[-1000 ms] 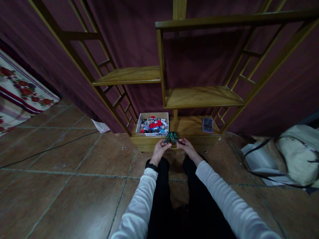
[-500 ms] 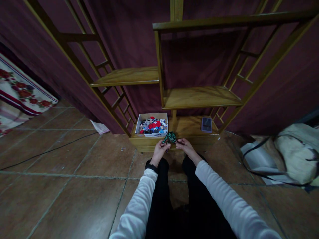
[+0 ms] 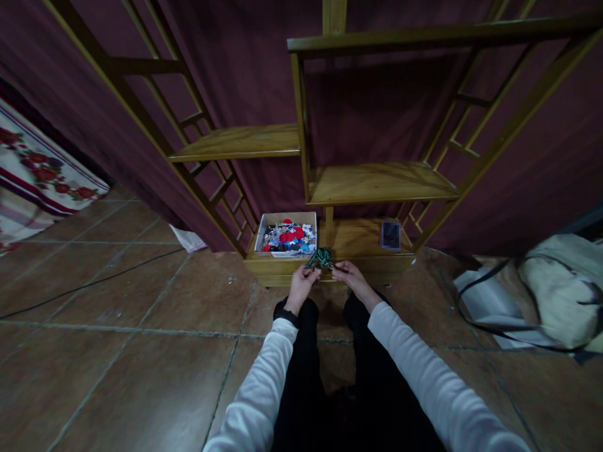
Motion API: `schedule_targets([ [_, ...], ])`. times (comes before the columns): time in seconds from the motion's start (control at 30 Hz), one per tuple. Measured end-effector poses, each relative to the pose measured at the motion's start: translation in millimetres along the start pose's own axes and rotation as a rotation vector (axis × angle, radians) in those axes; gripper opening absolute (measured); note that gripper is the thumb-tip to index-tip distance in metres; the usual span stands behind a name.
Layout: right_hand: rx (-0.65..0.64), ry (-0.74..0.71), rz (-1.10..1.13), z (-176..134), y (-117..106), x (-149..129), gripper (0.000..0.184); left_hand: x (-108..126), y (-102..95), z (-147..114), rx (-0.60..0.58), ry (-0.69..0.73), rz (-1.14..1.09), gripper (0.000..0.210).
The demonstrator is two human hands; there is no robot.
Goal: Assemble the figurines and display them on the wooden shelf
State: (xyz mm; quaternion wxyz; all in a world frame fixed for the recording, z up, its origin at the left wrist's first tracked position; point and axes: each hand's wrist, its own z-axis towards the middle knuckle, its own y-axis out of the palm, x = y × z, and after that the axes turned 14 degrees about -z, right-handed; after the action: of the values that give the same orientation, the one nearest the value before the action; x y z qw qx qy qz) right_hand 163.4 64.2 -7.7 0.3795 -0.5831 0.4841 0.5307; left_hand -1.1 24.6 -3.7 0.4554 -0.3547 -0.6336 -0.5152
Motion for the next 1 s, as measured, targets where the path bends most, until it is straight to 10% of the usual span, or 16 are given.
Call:
schedule_targets([
  [1.0, -0.007, 0.011, -0.027, 2, -2, 2, 0.042, 7, 9.8, -14, 0.014, 0.215, 0.28, 0.029],
])
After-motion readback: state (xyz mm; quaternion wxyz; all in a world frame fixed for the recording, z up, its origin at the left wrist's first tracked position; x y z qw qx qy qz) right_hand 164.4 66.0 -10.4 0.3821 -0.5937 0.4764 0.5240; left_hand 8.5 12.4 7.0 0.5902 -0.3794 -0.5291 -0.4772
